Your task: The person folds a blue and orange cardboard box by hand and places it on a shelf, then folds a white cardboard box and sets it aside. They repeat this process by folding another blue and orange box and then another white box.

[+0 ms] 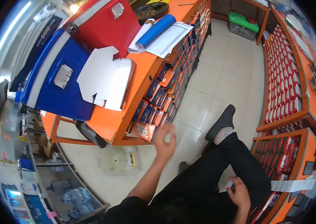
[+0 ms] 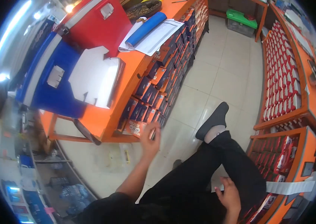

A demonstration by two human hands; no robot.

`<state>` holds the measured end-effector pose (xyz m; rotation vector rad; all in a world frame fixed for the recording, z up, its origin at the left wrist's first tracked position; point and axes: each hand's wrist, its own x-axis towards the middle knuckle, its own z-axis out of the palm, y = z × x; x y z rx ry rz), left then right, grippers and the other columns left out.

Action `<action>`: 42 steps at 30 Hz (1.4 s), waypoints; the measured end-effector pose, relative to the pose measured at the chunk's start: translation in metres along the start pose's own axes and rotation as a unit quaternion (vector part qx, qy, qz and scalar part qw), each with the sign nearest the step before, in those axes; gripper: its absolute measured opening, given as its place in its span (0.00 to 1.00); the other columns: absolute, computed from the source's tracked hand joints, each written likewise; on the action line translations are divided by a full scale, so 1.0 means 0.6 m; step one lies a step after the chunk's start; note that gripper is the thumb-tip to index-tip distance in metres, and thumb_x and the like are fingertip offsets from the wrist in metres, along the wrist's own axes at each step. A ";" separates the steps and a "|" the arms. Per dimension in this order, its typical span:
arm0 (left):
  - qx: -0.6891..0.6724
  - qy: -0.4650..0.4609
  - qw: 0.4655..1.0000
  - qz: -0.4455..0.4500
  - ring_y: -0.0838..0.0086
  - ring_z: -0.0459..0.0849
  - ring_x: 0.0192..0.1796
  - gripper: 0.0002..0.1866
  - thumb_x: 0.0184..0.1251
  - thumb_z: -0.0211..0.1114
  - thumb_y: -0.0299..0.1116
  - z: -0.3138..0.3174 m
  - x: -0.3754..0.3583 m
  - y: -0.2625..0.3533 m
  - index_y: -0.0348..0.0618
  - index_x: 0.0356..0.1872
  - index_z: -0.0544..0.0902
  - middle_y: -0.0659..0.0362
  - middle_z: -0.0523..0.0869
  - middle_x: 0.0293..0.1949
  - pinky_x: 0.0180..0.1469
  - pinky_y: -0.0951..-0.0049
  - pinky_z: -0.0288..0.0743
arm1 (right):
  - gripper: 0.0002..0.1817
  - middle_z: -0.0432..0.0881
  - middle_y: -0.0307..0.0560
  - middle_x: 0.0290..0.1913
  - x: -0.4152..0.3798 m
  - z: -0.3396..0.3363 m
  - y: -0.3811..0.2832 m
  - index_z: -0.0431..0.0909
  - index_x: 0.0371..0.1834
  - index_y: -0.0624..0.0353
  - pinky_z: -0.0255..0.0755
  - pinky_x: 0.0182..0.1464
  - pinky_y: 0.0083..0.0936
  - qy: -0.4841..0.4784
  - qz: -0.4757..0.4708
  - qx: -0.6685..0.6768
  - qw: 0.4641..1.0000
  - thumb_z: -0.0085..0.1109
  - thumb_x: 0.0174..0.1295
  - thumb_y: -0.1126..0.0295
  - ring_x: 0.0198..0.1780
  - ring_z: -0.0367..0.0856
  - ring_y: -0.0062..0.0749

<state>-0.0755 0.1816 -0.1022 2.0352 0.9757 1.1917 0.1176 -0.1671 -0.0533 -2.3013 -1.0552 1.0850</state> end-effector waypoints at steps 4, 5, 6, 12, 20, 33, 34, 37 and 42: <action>0.201 0.109 0.973 0.042 0.54 0.81 0.59 0.17 0.67 0.69 0.25 -0.142 0.239 0.098 0.37 0.56 0.82 0.50 0.85 0.56 0.62 0.58 0.74 | 0.26 0.80 0.60 0.61 0.000 -0.009 -0.002 0.77 0.64 0.64 0.74 0.65 0.45 0.014 -0.032 0.013 0.999 0.69 0.64 0.65 0.64 0.78 0.59; 0.284 0.099 0.951 0.076 0.50 0.77 0.63 0.20 0.70 0.69 0.33 -0.171 0.289 0.055 0.35 0.59 0.81 0.46 0.83 0.60 0.65 0.55 0.72 | 0.27 0.80 0.59 0.62 -0.003 -0.010 0.000 0.77 0.64 0.64 0.74 0.65 0.45 0.020 -0.028 0.012 0.999 0.69 0.63 0.65 0.64 0.78 0.58; 0.382 0.051 0.922 0.028 0.45 0.78 0.63 0.25 0.71 0.69 0.41 -0.195 0.338 0.013 0.32 0.61 0.80 0.42 0.83 0.61 0.68 0.54 0.71 | 0.27 0.80 0.59 0.63 -0.008 -0.008 0.004 0.77 0.64 0.64 0.74 0.65 0.45 0.026 -0.023 0.011 0.999 0.69 0.63 0.65 0.65 0.78 0.58; 0.125 -0.277 0.880 -0.365 0.60 0.85 0.57 0.29 0.70 0.72 0.51 -0.255 0.471 -0.086 0.33 0.59 0.85 0.50 0.88 0.54 0.59 0.56 0.81 | 0.29 0.79 0.57 0.62 -0.034 0.023 0.047 0.77 0.66 0.61 0.74 0.64 0.44 0.081 -0.033 0.045 0.995 0.70 0.64 0.61 0.62 0.79 0.57; 0.005 -0.279 0.879 -0.387 0.68 0.86 0.48 0.30 0.74 0.69 0.52 -0.292 0.462 -0.134 0.37 0.64 0.81 0.58 0.89 0.46 0.51 0.59 0.82 | 0.29 0.81 0.57 0.57 -0.068 0.019 0.077 0.77 0.65 0.61 0.74 0.62 0.44 0.049 0.006 0.107 0.993 0.70 0.63 0.61 0.58 0.80 0.58; 0.607 0.011 0.793 0.037 0.47 0.90 0.38 0.10 0.72 0.62 0.35 -0.286 0.387 0.089 0.41 0.43 0.86 0.45 0.90 0.34 0.39 0.49 0.81 | 0.27 0.81 0.59 0.59 -0.073 0.010 0.077 0.78 0.64 0.61 0.73 0.64 0.44 0.112 -0.040 0.093 0.989 0.70 0.62 0.64 0.61 0.80 0.59; 0.597 0.053 0.797 0.080 0.47 0.89 0.37 0.09 0.73 0.62 0.35 -0.286 0.371 0.112 0.41 0.43 0.86 0.47 0.90 0.33 0.38 0.50 0.81 | 0.27 0.81 0.58 0.59 -0.076 0.010 0.075 0.79 0.64 0.61 0.74 0.64 0.44 0.106 -0.034 0.104 0.988 0.70 0.61 0.66 0.61 0.79 0.58; 0.528 0.035 0.839 0.127 0.49 0.89 0.35 0.08 0.73 0.63 0.34 -0.260 0.304 0.229 0.41 0.43 0.86 0.48 0.90 0.33 0.35 0.54 0.81 | 0.27 0.81 0.56 0.59 -0.071 0.020 0.068 0.79 0.63 0.58 0.72 0.65 0.49 0.238 -0.160 0.045 0.957 0.71 0.59 0.68 0.63 0.79 0.54; 0.179 -0.511 0.837 0.080 0.59 0.94 0.42 0.13 0.72 0.68 0.32 -0.118 0.148 0.423 0.37 0.53 0.86 0.46 0.91 0.39 0.43 0.62 0.84 | 0.28 0.80 0.52 0.60 -0.093 -0.044 -0.088 0.78 0.62 0.53 0.65 0.71 0.59 0.408 -0.318 -0.037 0.855 0.74 0.56 0.67 0.64 0.79 0.47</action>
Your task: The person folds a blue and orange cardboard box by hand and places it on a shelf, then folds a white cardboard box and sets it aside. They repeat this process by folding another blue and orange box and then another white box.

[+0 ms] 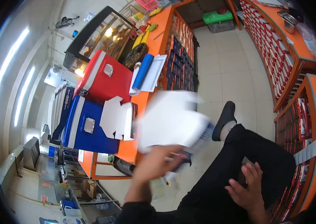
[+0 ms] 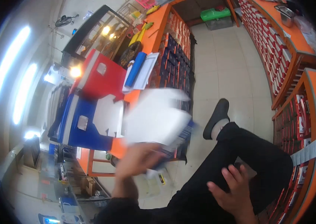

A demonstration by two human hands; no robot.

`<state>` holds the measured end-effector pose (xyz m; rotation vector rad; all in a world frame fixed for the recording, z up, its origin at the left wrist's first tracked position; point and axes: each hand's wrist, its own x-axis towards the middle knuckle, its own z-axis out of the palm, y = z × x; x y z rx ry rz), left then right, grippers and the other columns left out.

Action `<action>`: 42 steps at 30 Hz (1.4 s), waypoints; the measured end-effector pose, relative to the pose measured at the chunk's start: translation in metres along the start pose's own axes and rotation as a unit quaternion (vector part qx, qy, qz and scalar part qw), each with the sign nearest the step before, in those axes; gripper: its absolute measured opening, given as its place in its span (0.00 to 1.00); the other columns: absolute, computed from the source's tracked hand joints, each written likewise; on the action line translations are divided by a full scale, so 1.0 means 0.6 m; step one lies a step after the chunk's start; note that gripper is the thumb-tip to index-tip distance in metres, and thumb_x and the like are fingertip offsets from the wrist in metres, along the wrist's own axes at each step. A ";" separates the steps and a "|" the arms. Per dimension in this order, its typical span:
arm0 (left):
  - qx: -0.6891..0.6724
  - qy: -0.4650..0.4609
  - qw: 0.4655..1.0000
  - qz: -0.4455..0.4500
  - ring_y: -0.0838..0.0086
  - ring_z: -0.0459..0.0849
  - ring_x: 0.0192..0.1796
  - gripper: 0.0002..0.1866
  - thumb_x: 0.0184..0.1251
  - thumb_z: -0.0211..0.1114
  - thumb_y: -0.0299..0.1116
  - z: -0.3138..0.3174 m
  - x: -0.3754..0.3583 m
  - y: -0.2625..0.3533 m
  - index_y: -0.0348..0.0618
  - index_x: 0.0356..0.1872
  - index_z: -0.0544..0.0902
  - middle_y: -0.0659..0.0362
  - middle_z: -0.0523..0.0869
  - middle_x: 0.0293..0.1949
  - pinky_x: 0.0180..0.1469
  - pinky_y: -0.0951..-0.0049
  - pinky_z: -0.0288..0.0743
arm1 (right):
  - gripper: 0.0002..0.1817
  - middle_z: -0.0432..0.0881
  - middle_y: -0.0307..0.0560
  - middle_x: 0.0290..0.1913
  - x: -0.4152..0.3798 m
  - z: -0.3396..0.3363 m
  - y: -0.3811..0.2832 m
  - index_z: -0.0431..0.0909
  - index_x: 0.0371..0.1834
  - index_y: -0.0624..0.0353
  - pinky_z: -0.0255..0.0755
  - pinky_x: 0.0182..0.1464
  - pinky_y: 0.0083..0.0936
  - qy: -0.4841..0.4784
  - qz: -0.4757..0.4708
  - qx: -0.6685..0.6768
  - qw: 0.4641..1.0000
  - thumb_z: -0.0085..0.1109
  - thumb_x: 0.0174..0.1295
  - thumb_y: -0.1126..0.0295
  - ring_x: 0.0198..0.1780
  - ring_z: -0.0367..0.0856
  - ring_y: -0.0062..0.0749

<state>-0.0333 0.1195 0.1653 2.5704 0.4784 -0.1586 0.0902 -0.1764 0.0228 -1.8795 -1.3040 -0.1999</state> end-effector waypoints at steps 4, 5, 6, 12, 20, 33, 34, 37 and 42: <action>-0.180 -0.385 0.902 0.081 0.52 0.91 0.48 0.19 0.70 0.71 0.38 0.140 0.092 0.095 0.36 0.56 0.84 0.40 0.90 0.45 0.53 0.61 0.81 | 0.33 0.80 0.50 0.57 0.031 -0.021 -0.021 0.77 0.62 0.52 0.57 0.77 0.60 -0.161 -0.016 -0.066 0.985 0.78 0.51 0.60 0.64 0.78 0.53; -0.183 -0.394 0.897 0.083 0.52 0.91 0.48 0.19 0.70 0.71 0.38 0.175 0.096 0.085 0.36 0.56 0.84 0.40 0.90 0.45 0.53 0.61 0.81 | 0.37 0.79 0.48 0.50 0.004 -0.020 -0.007 0.78 0.60 0.52 0.62 0.71 0.59 -0.160 0.029 -0.024 0.986 0.81 0.45 0.56 0.56 0.78 0.55; -0.344 -0.431 0.825 0.127 0.52 0.89 0.54 0.24 0.70 0.71 0.37 0.218 0.091 0.061 0.35 0.62 0.80 0.39 0.87 0.53 0.57 0.60 0.80 | 0.37 0.79 0.48 0.50 -0.018 -0.032 0.001 0.78 0.60 0.52 0.62 0.71 0.59 -0.164 0.039 -0.025 0.985 0.81 0.45 0.56 0.56 0.78 0.55; -0.411 -0.348 0.741 0.401 0.53 0.83 0.65 0.33 0.65 0.75 0.33 0.271 0.082 0.064 0.36 0.70 0.75 0.46 0.80 0.66 0.66 0.59 0.77 | 0.37 0.71 0.43 0.38 -0.098 -0.096 0.032 0.79 0.48 0.52 0.60 0.51 0.45 -0.051 0.205 0.117 0.970 0.84 0.37 0.46 0.42 0.68 0.43; -0.427 -0.484 0.744 0.171 0.70 0.90 0.45 0.08 0.72 0.71 0.28 0.305 0.086 0.038 0.33 0.43 0.86 0.55 0.89 0.40 0.47 0.70 0.83 | 0.21 0.79 0.43 0.37 -0.056 -0.098 -0.050 0.84 0.43 0.56 0.56 0.60 0.48 -0.095 0.312 0.167 0.931 0.76 0.57 0.52 0.42 0.74 0.42; -0.451 -0.412 0.791 0.042 0.78 0.82 0.39 0.08 0.78 0.64 0.30 0.377 0.021 0.055 0.36 0.47 0.84 0.59 0.86 0.36 0.41 0.72 0.73 | 0.14 0.74 0.48 0.42 -0.065 -0.085 -0.060 0.80 0.42 0.57 0.62 0.55 0.47 -0.219 0.308 0.008 0.926 0.73 0.55 0.72 0.46 0.74 0.48; -0.444 -0.327 0.832 0.060 0.69 0.84 0.40 0.07 0.76 0.64 0.28 0.376 0.012 0.060 0.34 0.47 0.85 0.54 0.86 0.37 0.44 0.68 0.75 | 0.14 0.74 0.48 0.42 -0.073 -0.082 -0.062 0.80 0.42 0.57 0.62 0.55 0.47 -0.222 0.305 0.007 0.926 0.73 0.55 0.72 0.46 0.74 0.48; -0.422 -0.203 0.879 0.088 0.59 0.84 0.41 0.07 0.76 0.64 0.27 0.351 0.003 0.082 0.34 0.47 0.85 0.50 0.84 0.39 0.46 0.64 0.76 | 0.11 0.70 0.51 0.40 -0.101 -0.057 -0.062 0.79 0.40 0.61 0.66 0.47 0.40 0.006 0.356 -0.037 0.934 0.71 0.56 0.76 0.44 0.70 0.46; -0.406 -0.131 0.897 0.116 0.55 0.82 0.42 0.07 0.76 0.63 0.26 0.346 -0.010 0.084 0.36 0.49 0.85 0.50 0.81 0.41 0.46 0.61 0.75 | 0.09 0.71 0.50 0.40 -0.084 -0.055 -0.065 0.81 0.37 0.61 0.66 0.45 0.37 -0.075 0.320 0.054 0.943 0.72 0.55 0.76 0.45 0.70 0.44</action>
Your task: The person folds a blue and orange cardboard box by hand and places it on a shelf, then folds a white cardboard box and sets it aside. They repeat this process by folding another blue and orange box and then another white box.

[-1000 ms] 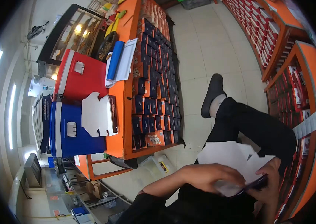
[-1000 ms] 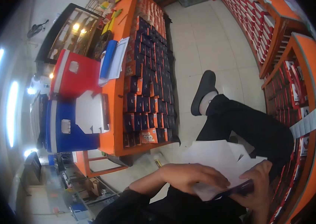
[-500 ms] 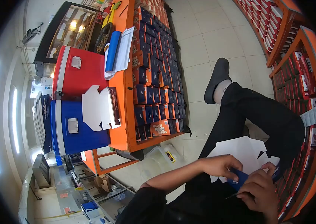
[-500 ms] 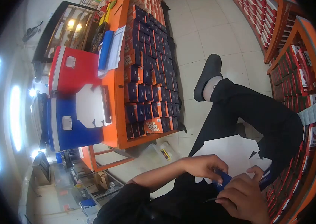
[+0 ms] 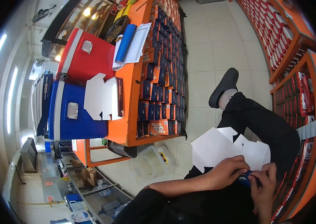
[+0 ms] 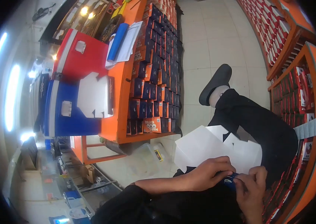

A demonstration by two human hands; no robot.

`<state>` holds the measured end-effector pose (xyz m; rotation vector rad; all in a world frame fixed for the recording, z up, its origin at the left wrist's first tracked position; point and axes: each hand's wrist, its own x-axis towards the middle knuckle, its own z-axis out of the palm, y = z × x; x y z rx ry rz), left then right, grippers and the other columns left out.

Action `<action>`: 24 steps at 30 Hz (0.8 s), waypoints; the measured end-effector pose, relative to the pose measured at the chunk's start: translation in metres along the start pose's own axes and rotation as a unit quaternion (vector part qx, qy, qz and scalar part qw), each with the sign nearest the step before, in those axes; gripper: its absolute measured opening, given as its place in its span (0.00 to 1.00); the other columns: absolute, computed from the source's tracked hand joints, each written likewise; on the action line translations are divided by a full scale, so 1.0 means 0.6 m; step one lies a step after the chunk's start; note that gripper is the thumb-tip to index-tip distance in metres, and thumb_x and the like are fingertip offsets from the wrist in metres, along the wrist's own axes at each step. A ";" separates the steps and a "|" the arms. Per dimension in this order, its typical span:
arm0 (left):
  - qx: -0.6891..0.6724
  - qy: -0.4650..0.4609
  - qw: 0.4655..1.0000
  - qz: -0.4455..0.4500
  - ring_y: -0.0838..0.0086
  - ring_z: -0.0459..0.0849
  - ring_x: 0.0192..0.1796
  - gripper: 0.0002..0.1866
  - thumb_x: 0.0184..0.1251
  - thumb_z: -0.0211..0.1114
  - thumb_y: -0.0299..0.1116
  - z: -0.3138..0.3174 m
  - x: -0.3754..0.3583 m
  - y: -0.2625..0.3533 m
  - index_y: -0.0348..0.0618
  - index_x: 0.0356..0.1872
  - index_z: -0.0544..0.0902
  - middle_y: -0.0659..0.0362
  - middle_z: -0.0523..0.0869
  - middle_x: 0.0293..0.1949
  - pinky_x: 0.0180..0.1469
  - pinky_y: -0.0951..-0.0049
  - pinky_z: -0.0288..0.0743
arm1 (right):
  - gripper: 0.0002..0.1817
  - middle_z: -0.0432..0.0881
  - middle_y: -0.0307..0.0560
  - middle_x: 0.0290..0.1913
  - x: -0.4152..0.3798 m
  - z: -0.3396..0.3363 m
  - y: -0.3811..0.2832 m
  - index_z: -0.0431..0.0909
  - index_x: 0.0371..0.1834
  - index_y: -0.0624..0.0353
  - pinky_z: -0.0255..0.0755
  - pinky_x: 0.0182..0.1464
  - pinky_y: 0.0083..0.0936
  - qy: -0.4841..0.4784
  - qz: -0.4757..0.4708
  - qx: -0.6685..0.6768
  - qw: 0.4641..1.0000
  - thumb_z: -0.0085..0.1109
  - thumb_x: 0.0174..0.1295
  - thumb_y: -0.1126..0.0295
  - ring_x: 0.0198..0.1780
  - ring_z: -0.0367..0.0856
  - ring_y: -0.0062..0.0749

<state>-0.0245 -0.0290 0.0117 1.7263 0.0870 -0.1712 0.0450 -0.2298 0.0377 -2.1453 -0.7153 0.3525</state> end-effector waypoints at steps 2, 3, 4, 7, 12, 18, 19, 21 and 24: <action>0.027 -0.029 0.999 -0.012 0.54 0.82 0.43 0.08 0.76 0.62 0.26 -0.003 -0.007 0.005 0.37 0.50 0.84 0.50 0.81 0.43 0.47 0.61 0.75 | 0.09 0.71 0.49 0.41 0.010 0.002 -0.003 0.82 0.35 0.61 0.67 0.44 0.36 -0.029 -0.002 0.020 0.999 0.73 0.54 0.76 0.45 0.71 0.44; 0.027 -0.023 0.999 -0.007 0.54 0.82 0.43 0.08 0.76 0.62 0.26 -0.004 -0.010 0.007 0.37 0.50 0.84 0.50 0.81 0.43 0.47 0.61 0.75 | 0.09 0.72 0.50 0.41 0.018 0.000 -0.001 0.82 0.37 0.62 0.67 0.44 0.35 -0.024 -0.057 0.012 0.998 0.73 0.56 0.75 0.45 0.72 0.43; 0.027 -0.015 1.000 -0.008 0.54 0.82 0.44 0.07 0.75 0.63 0.26 -0.005 -0.013 0.010 0.38 0.49 0.84 0.51 0.81 0.43 0.47 0.61 0.76 | 0.10 0.73 0.50 0.41 0.023 -0.001 -0.001 0.82 0.40 0.62 0.68 0.45 0.33 -0.020 -0.112 0.003 0.993 0.73 0.57 0.75 0.45 0.73 0.42; 0.094 0.046 0.994 0.039 0.55 0.83 0.48 0.07 0.74 0.64 0.26 -0.009 -0.025 0.032 0.40 0.48 0.85 0.52 0.81 0.44 0.50 0.63 0.77 | 0.11 0.76 0.51 0.42 -0.007 0.014 0.002 0.80 0.45 0.63 0.68 0.49 0.32 0.025 0.084 0.148 0.985 0.69 0.63 0.74 0.45 0.75 0.40; 0.248 0.255 0.886 0.297 0.55 0.81 0.60 0.08 0.71 0.66 0.28 -0.024 -0.059 0.074 0.45 0.49 0.85 0.53 0.82 0.55 0.62 0.59 0.76 | 0.10 0.78 0.52 0.45 -0.002 0.033 0.030 0.79 0.51 0.66 0.69 0.56 0.34 0.158 -0.063 0.071 0.983 0.57 0.74 0.71 0.49 0.77 0.39; -0.308 0.195 0.919 0.150 0.59 0.54 0.83 0.28 0.85 0.52 0.38 -0.044 -0.040 0.020 0.41 0.79 0.64 0.49 0.60 0.78 0.82 0.55 0.46 | 0.19 0.79 0.58 0.51 -0.011 0.037 -0.027 0.79 0.54 0.68 0.65 0.65 0.48 0.226 -0.147 -0.052 0.962 0.54 0.76 0.60 0.58 0.74 0.53; -0.205 0.143 0.949 0.193 0.59 0.52 0.83 0.27 0.88 0.45 0.45 -0.056 -0.041 0.012 0.40 0.77 0.67 0.49 0.58 0.78 0.83 0.55 0.45 | 0.17 0.79 0.59 0.49 -0.012 0.044 -0.032 0.79 0.53 0.66 0.65 0.63 0.53 0.201 -0.185 -0.054 0.960 0.56 0.74 0.62 0.56 0.74 0.59; -0.231 0.071 0.942 0.233 0.60 0.56 0.82 0.23 0.86 0.50 0.43 -0.060 -0.046 0.001 0.43 0.72 0.75 0.50 0.61 0.76 0.82 0.57 0.49 | 0.15 0.79 0.59 0.47 -0.011 0.057 -0.057 0.79 0.52 0.66 0.66 0.62 0.53 0.218 -0.198 -0.084 0.952 0.56 0.72 0.64 0.54 0.74 0.58; -0.237 0.077 0.937 0.243 0.59 0.59 0.81 0.19 0.81 0.61 0.40 -0.067 -0.067 -0.004 0.44 0.65 0.81 0.50 0.64 0.74 0.81 0.56 0.54 | 0.13 0.77 0.60 0.43 -0.013 0.064 -0.091 0.80 0.52 0.65 0.66 0.61 0.54 0.224 -0.194 -0.095 0.950 0.59 0.69 0.69 0.52 0.74 0.58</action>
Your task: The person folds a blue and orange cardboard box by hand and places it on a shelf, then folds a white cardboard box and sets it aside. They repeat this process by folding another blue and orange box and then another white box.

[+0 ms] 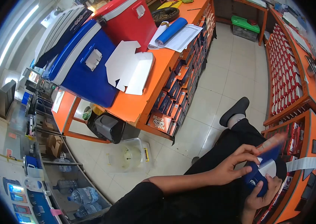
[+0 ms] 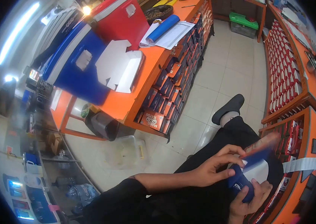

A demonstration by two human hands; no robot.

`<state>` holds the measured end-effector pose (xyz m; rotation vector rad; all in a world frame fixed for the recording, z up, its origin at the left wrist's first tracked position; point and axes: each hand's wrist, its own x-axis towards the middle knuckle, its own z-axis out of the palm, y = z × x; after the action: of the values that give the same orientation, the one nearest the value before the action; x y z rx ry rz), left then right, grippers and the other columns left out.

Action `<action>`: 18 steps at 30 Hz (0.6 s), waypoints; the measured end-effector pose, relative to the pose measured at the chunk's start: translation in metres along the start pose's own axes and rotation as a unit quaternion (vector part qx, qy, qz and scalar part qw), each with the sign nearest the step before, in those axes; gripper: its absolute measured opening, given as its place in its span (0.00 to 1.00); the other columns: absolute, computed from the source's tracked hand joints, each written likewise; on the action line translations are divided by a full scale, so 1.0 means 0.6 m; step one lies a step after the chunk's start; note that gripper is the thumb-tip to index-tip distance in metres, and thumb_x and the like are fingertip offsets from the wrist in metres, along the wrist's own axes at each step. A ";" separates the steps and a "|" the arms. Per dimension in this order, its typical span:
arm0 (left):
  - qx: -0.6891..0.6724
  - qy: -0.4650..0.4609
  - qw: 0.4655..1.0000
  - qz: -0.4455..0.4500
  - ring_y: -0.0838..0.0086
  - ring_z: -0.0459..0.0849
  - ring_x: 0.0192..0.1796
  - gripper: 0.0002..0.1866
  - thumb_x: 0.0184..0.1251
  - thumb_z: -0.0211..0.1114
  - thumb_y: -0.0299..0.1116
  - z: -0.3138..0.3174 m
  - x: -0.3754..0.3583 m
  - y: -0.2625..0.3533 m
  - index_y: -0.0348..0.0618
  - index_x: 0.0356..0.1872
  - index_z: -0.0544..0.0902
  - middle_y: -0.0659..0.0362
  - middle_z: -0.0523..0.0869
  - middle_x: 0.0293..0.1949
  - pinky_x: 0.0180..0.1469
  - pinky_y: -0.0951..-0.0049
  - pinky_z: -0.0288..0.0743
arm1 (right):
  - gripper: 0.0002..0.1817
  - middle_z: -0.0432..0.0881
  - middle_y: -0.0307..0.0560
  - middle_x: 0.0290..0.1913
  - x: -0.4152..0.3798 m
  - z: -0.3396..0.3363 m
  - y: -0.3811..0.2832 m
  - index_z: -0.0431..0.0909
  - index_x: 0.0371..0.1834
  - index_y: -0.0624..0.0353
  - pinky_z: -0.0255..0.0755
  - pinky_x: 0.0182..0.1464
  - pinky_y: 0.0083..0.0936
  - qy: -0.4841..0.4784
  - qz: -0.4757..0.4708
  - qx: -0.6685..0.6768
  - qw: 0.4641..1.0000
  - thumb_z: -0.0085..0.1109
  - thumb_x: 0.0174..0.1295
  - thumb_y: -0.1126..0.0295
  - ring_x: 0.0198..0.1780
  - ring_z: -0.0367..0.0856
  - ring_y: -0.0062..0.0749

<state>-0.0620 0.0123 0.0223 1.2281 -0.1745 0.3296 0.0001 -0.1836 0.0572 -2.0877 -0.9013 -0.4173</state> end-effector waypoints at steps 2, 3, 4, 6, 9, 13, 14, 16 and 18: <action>0.029 0.023 0.999 0.010 0.59 0.61 0.80 0.17 0.77 0.67 0.38 -0.008 -0.013 0.008 0.43 0.60 0.84 0.51 0.65 0.73 0.80 0.55 0.57 | 0.15 0.76 0.60 0.42 -0.001 0.004 -0.012 0.80 0.53 0.66 0.67 0.59 0.54 -0.006 -0.061 -0.084 0.995 0.60 0.67 0.69 0.50 0.73 0.58; 0.061 0.016 0.998 0.010 0.59 0.62 0.79 0.17 0.73 0.71 0.37 -0.015 -0.017 0.009 0.43 0.58 0.86 0.51 0.66 0.72 0.80 0.55 0.59 | 0.15 0.76 0.61 0.41 -0.001 0.005 -0.017 0.82 0.52 0.64 0.68 0.58 0.55 -0.038 -0.082 -0.054 0.994 0.63 0.65 0.69 0.50 0.73 0.60; 0.093 0.010 0.996 0.009 0.59 0.64 0.78 0.17 0.68 0.75 0.35 -0.021 -0.021 0.012 0.43 0.55 0.87 0.51 0.67 0.71 0.79 0.54 0.61 | 0.15 0.76 0.61 0.41 0.000 0.008 -0.024 0.82 0.52 0.64 0.68 0.58 0.55 -0.040 -0.086 -0.058 0.994 0.63 0.65 0.69 0.50 0.73 0.60; 0.048 0.019 0.998 -0.030 0.60 0.70 0.74 0.15 0.64 0.76 0.30 -0.042 -0.029 0.029 0.43 0.51 0.89 0.53 0.69 0.66 0.77 0.57 0.65 | 0.14 0.75 0.60 0.41 0.003 0.018 -0.043 0.83 0.50 0.60 0.69 0.55 0.55 -0.095 -0.121 -0.027 0.988 0.66 0.63 0.68 0.48 0.73 0.61; 0.085 0.041 0.995 -0.013 0.62 0.71 0.73 0.17 0.59 0.79 0.26 -0.070 -0.052 0.041 0.43 0.51 0.89 0.54 0.70 0.65 0.73 0.59 0.71 | 0.11 0.73 0.56 0.39 0.001 0.035 -0.054 0.84 0.44 0.58 0.69 0.51 0.51 -0.090 -0.154 -0.019 0.984 0.69 0.62 0.67 0.46 0.72 0.57; 0.043 0.241 0.970 0.002 0.61 0.70 0.73 0.17 0.61 0.80 0.31 -0.042 -0.079 0.012 0.46 0.51 0.90 0.54 0.69 0.64 0.74 0.60 0.67 | 0.09 0.71 0.52 0.36 0.007 0.050 -0.073 0.82 0.38 0.58 0.68 0.49 0.47 -0.076 -0.209 0.005 0.975 0.69 0.62 0.66 0.44 0.71 0.53; 0.132 0.226 0.964 0.046 0.61 0.70 0.73 0.16 0.61 0.80 0.32 -0.045 -0.082 0.006 0.46 0.51 0.90 0.54 0.69 0.64 0.75 0.59 0.65 | 0.09 0.70 0.51 0.35 0.010 0.051 -0.076 0.82 0.37 0.59 0.68 0.48 0.46 -0.069 -0.220 0.007 0.973 0.69 0.61 0.66 0.43 0.70 0.52; 0.116 0.131 0.982 0.068 0.59 0.69 0.73 0.16 0.60 0.80 0.33 -0.046 -0.087 0.012 0.46 0.49 0.91 0.53 0.68 0.65 0.77 0.58 0.63 | 0.09 0.69 0.50 0.35 0.009 0.053 -0.076 0.82 0.36 0.57 0.67 0.47 0.46 -0.072 -0.215 0.007 0.974 0.70 0.60 0.66 0.41 0.69 0.50; 0.069 0.120 0.988 0.061 0.58 0.70 0.72 0.15 0.60 0.81 0.33 -0.041 -0.093 0.015 0.45 0.48 0.92 0.53 0.68 0.65 0.77 0.58 0.63 | 0.08 0.67 0.48 0.34 0.007 0.053 -0.075 0.82 0.34 0.55 0.67 0.46 0.46 -0.077 -0.210 0.006 0.975 0.71 0.60 0.65 0.39 0.68 0.48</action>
<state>-0.1187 0.0295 0.0050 1.3056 -0.0191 0.6012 -0.0301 -0.1378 0.0647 -1.9325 -1.4420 -0.4690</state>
